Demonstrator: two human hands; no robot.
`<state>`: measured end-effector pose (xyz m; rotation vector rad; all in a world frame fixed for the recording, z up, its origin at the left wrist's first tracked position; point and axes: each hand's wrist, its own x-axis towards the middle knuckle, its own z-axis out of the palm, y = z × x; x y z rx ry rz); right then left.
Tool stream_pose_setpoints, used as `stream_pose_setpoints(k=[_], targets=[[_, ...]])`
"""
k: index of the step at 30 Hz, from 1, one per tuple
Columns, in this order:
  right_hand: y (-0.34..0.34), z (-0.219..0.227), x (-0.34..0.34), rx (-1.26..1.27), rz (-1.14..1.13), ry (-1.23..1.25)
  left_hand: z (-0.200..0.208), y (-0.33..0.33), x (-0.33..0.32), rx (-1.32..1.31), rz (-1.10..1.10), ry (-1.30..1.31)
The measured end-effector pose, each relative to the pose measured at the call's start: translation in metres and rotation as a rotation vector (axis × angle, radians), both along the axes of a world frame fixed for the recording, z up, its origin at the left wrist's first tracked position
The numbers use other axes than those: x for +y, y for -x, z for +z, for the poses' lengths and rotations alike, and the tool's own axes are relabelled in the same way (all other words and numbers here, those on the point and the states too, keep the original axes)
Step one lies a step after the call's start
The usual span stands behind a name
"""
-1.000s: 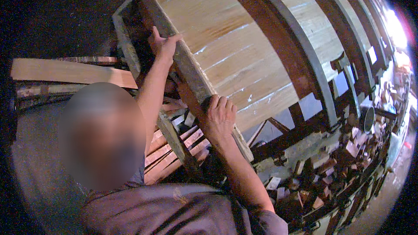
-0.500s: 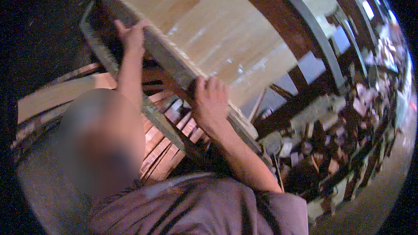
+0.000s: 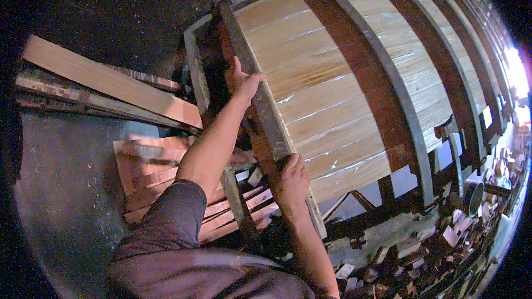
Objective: The person picks up wood planks from the floor and places them side-by-side onto a large metal clamping rack, uses a long metal bar to align the planks, and hammers small wood blocks into the rack using a hatchet to secure the assembly.
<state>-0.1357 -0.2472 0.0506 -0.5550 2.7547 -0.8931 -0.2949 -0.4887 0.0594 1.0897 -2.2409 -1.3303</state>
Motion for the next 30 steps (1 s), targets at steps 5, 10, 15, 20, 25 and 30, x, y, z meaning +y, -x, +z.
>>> stream_pose_setpoints(k=[5,10,15,20,25,30], targets=[[-0.008,-0.005,0.006,0.028,0.005,-0.008,-0.004,-0.008,0.003,-0.039,0.008,0.084],[-0.018,-0.036,0.007,0.208,0.043,-0.042,-0.010,-0.003,-0.010,-0.052,-0.049,-0.041],[-0.006,-0.046,0.015,0.058,0.086,-0.137,-0.007,-0.047,0.062,-0.295,-0.075,0.072],[-0.053,0.037,0.050,0.191,0.093,-0.030,-0.043,-0.191,0.153,-0.026,-0.194,-0.176],[-0.180,0.082,0.200,0.092,0.127,0.303,-0.018,-0.310,0.260,0.073,-0.401,-0.212],[-0.286,0.083,0.358,-0.097,-0.280,0.171,0.035,-0.383,0.318,0.145,-0.799,0.343]])
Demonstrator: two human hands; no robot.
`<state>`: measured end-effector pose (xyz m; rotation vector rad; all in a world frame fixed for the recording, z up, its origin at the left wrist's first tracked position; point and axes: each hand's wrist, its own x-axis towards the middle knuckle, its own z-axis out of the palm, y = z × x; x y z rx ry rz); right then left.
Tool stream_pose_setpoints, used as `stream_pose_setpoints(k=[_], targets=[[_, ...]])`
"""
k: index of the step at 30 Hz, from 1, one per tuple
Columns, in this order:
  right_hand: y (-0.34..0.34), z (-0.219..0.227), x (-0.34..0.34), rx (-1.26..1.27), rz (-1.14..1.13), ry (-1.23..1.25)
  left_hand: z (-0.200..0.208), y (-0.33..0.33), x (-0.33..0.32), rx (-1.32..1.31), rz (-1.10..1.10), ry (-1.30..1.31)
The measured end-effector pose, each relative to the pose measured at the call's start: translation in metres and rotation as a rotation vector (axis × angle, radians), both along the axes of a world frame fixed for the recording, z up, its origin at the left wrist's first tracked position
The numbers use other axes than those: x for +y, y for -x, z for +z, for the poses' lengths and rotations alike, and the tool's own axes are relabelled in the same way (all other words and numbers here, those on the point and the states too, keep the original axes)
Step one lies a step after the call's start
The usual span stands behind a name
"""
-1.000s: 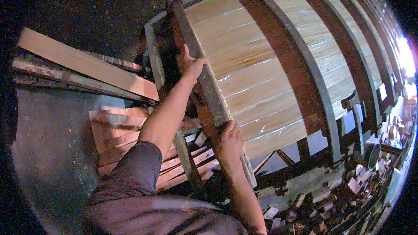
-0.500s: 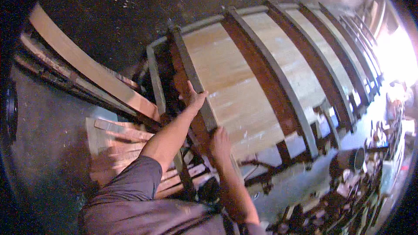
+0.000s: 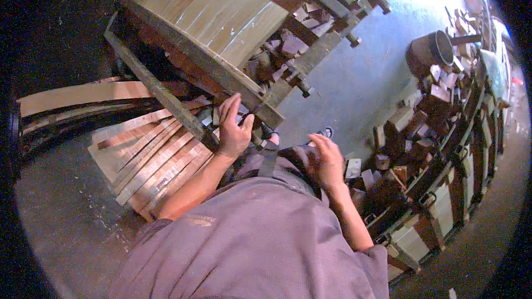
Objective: The person picks up wood planks from the floor and places them side-by-side onto a large metal clamping rack, uses a long metal bar to align the planks, and hammers small wood blocks into the rack using a hatchet to secure the assembly.
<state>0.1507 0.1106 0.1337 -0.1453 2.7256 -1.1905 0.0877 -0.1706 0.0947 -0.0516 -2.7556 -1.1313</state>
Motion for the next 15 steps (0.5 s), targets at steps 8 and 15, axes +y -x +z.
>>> stream_pose_setpoints(k=[8,15], targets=[[-0.102,-0.020,0.126,-0.152,-0.171,-0.040,-0.003,0.021,0.031,-0.061,-0.194,0.328],[-0.132,-0.034,0.204,-0.297,-0.036,-0.198,-0.018,0.020,0.040,-0.084,-0.064,0.458]])
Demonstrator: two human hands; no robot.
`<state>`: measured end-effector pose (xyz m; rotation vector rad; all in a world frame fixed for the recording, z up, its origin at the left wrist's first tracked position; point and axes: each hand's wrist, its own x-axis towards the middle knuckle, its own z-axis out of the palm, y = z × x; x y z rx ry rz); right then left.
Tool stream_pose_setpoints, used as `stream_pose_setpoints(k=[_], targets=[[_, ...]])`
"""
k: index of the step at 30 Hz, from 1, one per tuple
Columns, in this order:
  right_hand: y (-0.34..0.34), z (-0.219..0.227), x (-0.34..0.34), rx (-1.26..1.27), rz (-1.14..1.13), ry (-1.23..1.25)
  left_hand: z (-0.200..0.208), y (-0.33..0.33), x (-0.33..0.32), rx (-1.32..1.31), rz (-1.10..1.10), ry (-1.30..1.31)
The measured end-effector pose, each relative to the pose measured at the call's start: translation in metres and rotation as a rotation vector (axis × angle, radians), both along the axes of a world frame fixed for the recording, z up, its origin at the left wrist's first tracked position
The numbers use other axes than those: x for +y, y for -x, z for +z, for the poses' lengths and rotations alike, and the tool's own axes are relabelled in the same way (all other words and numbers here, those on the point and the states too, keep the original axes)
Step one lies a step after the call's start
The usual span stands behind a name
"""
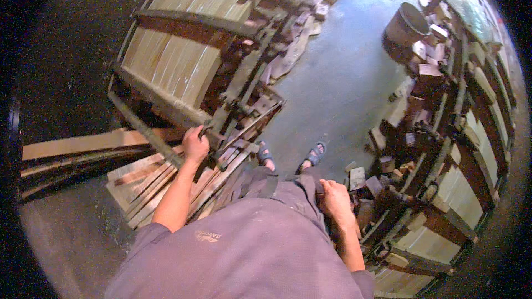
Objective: The person picks up wood planks from the floor and places them side-by-side onto a large metal clamping rack, uses a long metal bar to align the planks, and hammers small wood blocks into the rack using a hatchet to secure the assembly.
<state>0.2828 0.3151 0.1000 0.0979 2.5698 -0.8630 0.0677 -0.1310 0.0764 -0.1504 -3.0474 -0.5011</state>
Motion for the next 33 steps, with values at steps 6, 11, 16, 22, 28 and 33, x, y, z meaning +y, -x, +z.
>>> stream_pose_setpoints(k=[6,11,16,22,28,33], targets=[[0.053,0.026,0.058,0.008,0.028,-0.060,-0.010,0.007,-0.008,-0.144,0.054,0.060],[0.103,0.029,0.092,0.073,-0.020,-0.101,0.006,0.010,0.023,-0.087,0.252,0.036],[0.139,0.031,0.113,-0.049,-0.051,-0.158,0.040,0.063,0.118,0.271,0.159,-0.180],[0.236,0.133,0.131,0.171,-0.581,0.552,0.031,0.257,0.244,0.142,0.019,-0.654],[0.339,0.290,0.135,1.007,-0.135,1.241,-0.003,0.450,0.331,-0.436,0.540,-1.046],[0.349,0.257,0.203,0.649,-0.566,0.964,-0.076,0.555,0.329,-0.698,0.814,-1.106]])
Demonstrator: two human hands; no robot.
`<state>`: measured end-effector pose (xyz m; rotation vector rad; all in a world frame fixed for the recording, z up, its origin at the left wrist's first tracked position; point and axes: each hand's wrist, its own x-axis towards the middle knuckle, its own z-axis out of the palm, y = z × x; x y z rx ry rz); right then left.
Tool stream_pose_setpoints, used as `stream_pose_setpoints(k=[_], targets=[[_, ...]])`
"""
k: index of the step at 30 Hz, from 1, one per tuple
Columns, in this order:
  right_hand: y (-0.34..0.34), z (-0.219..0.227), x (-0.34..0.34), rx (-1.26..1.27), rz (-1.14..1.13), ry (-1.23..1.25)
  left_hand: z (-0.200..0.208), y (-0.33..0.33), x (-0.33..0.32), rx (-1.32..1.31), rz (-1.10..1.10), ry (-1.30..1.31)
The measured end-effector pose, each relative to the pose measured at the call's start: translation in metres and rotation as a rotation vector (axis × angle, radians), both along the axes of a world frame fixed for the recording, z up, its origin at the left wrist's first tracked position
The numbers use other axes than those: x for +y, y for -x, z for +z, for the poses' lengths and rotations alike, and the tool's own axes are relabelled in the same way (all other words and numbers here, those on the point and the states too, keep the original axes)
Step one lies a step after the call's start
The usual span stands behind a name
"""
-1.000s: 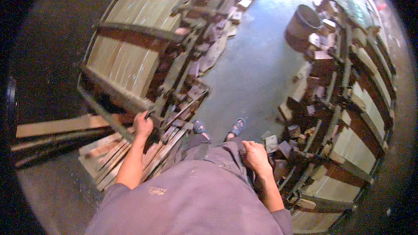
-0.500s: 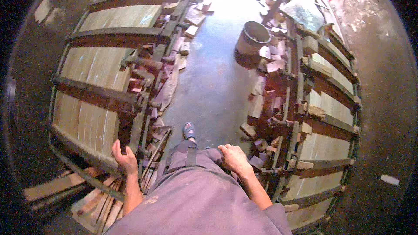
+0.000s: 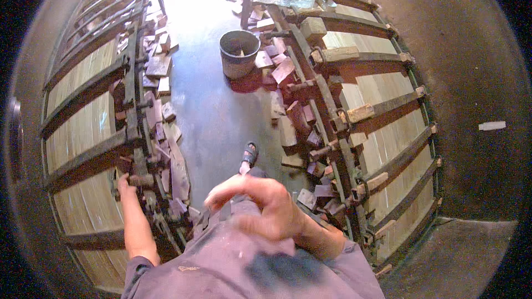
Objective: The person picks up wood planks from the floor and places them side-by-side onto a large metal clamping rack, uses a long metal bar to align the planks, and hammers small wood blocks into the rack using a hatchet to secure the assembly.
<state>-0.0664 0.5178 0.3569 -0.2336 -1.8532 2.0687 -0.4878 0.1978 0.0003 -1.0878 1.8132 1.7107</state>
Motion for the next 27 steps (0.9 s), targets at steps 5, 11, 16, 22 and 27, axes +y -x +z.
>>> stream_pose_setpoints(k=[5,11,16,22,27], targets=[[-0.005,-0.132,0.058,-0.451,-0.506,0.574,-0.042,0.031,0.011,0.014,0.384,-0.205],[0.098,-0.146,0.182,-0.452,-0.363,0.502,0.073,-0.010,0.059,0.235,0.281,0.211],[0.225,-0.133,0.265,-0.416,0.045,0.234,0.207,-0.038,0.228,0.412,-0.117,-0.022],[0.328,-0.153,0.283,-0.175,0.396,0.526,0.248,-0.026,0.442,0.566,-1.034,-0.102],[0.337,-0.158,0.363,-0.161,-0.182,1.204,0.290,0.027,0.570,1.160,-1.445,0.020]])
